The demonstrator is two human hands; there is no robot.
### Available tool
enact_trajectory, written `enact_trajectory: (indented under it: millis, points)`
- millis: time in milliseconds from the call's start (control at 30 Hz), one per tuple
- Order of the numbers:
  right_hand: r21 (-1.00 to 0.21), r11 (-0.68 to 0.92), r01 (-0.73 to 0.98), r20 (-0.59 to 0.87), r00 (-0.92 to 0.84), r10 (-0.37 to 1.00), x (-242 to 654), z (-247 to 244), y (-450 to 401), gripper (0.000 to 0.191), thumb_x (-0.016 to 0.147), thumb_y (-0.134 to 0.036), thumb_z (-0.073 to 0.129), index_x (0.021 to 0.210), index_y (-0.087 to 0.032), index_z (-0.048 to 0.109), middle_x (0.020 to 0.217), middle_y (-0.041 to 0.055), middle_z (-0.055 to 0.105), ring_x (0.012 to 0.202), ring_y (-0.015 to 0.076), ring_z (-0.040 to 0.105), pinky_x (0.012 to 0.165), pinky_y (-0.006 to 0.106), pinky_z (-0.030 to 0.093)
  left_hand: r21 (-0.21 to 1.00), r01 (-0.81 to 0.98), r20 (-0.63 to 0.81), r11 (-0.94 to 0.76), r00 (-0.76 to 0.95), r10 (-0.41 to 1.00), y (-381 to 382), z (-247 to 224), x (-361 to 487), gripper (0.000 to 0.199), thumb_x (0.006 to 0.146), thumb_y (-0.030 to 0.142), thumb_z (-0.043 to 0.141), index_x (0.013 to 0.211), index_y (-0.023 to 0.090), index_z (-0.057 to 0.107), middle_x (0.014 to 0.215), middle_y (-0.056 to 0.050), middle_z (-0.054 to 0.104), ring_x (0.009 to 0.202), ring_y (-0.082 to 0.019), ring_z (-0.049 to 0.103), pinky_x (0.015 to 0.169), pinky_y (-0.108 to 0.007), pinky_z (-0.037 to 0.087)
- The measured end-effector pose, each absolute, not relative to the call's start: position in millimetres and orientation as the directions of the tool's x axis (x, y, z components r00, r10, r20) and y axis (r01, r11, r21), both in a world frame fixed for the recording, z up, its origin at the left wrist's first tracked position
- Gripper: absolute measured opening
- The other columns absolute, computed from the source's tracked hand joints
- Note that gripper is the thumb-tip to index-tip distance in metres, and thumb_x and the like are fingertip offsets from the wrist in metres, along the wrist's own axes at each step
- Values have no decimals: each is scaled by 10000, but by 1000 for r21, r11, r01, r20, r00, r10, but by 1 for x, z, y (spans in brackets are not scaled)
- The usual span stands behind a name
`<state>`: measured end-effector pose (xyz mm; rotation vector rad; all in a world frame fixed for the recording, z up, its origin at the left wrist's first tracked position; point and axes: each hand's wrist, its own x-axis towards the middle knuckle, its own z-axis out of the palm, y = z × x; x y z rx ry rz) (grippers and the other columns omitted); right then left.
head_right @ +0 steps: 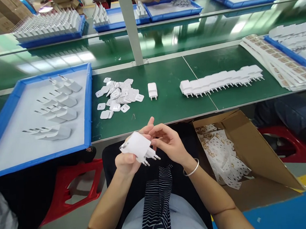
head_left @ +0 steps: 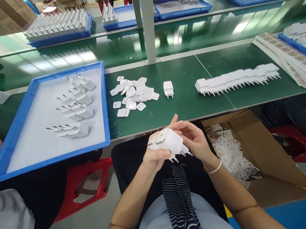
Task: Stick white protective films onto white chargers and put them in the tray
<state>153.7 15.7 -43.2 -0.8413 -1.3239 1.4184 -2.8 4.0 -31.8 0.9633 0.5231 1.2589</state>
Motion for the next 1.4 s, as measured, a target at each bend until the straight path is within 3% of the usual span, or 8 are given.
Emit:
enact_trajectory:
  millis: [200,433,633,733,833,1033,1200,1400]
  points:
    - [-873,480,83,471,-111,875,150,-36,8,127,898,-207,693,1002,-266,736,873,17,787,663,160,696,600,290,577,811,-578,114,94,313,943,5,-35,1,473,618,481,856,1050,291,814,1511,-49,571,1523,-399,356,1146,-528,482]
    - [-983,159,-96,145,138,980,147,-30,5,96,841,-303,774,805,-238,712,754,10,736,646,171,688,580,284,576,941,-269,282,-205,285,916,4,-29,0,525,608,452,923,1084,267,804,1458,-108,615,1560,-395,261,1282,-624,168]
    - [-864,-234,-446,-36,-409,912,168,-31,19,152,780,-287,811,891,-208,744,744,-7,697,534,103,592,451,199,484,899,-226,436,-375,380,816,15,-30,-14,587,607,495,928,1151,347,765,1162,-81,781,1458,-392,454,1290,-648,73]
    - [-718,-562,-410,-93,-745,661,177,-31,28,310,794,-350,775,1040,-167,734,753,6,690,435,80,516,334,177,383,903,-151,421,-402,496,760,22,-26,-22,649,521,555,950,1113,351,779,1075,-81,800,1447,-411,456,1292,-639,31]
    - [-658,-659,-364,-141,-801,582,181,-33,33,335,810,-377,759,1043,-137,738,734,22,697,408,60,481,330,161,356,901,-109,398,-419,590,702,26,-22,-24,656,495,530,966,1098,354,778,1058,-70,804,1432,-413,470,1290,-634,-5]
    - [-715,-636,-290,-217,-773,596,182,-36,41,209,679,-256,888,796,-133,765,570,-21,650,386,34,422,338,134,317,902,-113,375,-416,680,629,30,-20,-23,612,520,473,968,1091,358,776,1189,-81,771,1474,-425,406,1272,-659,-46]
    - [-730,-528,-435,-227,-574,787,182,-28,34,202,739,-258,877,785,-176,698,621,-40,668,472,59,570,458,141,492,933,-61,325,-356,571,754,19,-14,-19,555,523,435,971,1035,290,812,1595,-110,446,1541,-457,253,1261,-673,123]
    - [-879,-194,-435,-156,-122,980,168,-30,11,175,810,-274,811,818,-209,648,824,1,706,737,136,686,649,239,602,953,9,284,-302,315,906,3,-21,-6,546,628,319,926,1145,251,764,1281,-136,729,1432,-415,480,1264,-672,121]
